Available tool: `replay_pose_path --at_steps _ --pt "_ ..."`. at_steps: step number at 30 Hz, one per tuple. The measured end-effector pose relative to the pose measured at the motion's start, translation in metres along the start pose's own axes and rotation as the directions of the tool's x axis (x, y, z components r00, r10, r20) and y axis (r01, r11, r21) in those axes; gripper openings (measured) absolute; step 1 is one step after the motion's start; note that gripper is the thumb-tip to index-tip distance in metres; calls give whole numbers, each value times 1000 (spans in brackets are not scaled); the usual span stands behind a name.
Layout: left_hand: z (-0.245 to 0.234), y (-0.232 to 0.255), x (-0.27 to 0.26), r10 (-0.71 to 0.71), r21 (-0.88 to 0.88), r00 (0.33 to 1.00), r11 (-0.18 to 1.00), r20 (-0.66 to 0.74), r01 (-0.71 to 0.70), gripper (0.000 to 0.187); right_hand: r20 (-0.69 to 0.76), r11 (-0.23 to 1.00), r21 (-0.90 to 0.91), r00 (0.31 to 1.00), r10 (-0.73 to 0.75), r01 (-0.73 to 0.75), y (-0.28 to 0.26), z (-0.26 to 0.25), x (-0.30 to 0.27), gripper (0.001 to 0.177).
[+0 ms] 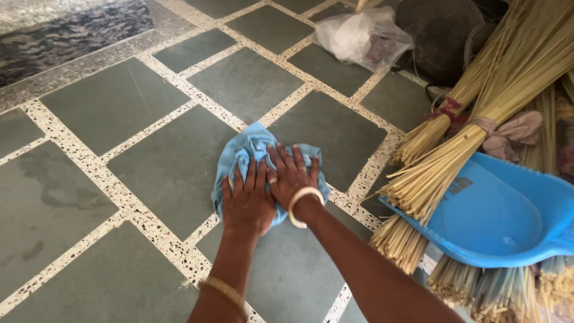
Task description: The person wipes a tiled floor with a blue cloth by hand, moving around the base of a step and near a collection of brooms.
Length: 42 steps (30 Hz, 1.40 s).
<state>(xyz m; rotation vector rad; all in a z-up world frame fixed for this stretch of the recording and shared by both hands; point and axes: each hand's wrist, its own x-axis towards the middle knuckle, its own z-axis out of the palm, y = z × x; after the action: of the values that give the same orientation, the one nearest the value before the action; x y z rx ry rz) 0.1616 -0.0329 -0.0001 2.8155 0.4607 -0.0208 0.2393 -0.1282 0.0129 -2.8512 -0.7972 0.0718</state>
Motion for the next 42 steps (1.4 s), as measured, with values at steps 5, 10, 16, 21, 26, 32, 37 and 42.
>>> replay_pose_path --at_steps 5,10,16,21,26,32,37,42 --pt "-2 14 -18 35 56 999 998 -23 -34 70 -19 998 2 998 56 -56 7 1 -17 61" --pt "-2 29 -29 68 69 995 995 72 -73 68 20 992 -19 992 128 -128 19 -7 -39 61" --pt "-7 50 9 -37 40 996 999 84 33 74 67 990 -123 995 77 -69 43 -9 5 63" --pt "-10 61 0 10 28 983 999 184 -15 71 62 986 -145 994 94 -85 61 -4 -3 62" --pt "-12 60 21 22 53 982 998 189 -33 71 93 980 -130 982 162 -150 60 -9 11 61" --pt "-14 73 43 -20 46 979 999 202 11 73 53 989 -136 997 63 -56 80 -14 31 62" --pt "-12 77 26 33 29 976 999 216 -40 72 49 981 -116 985 163 -156 82 -12 5 63" --pt "-2 80 -7 91 -1 982 996 166 -93 68 50 967 -101 970 239 -234 75 -18 -36 63"
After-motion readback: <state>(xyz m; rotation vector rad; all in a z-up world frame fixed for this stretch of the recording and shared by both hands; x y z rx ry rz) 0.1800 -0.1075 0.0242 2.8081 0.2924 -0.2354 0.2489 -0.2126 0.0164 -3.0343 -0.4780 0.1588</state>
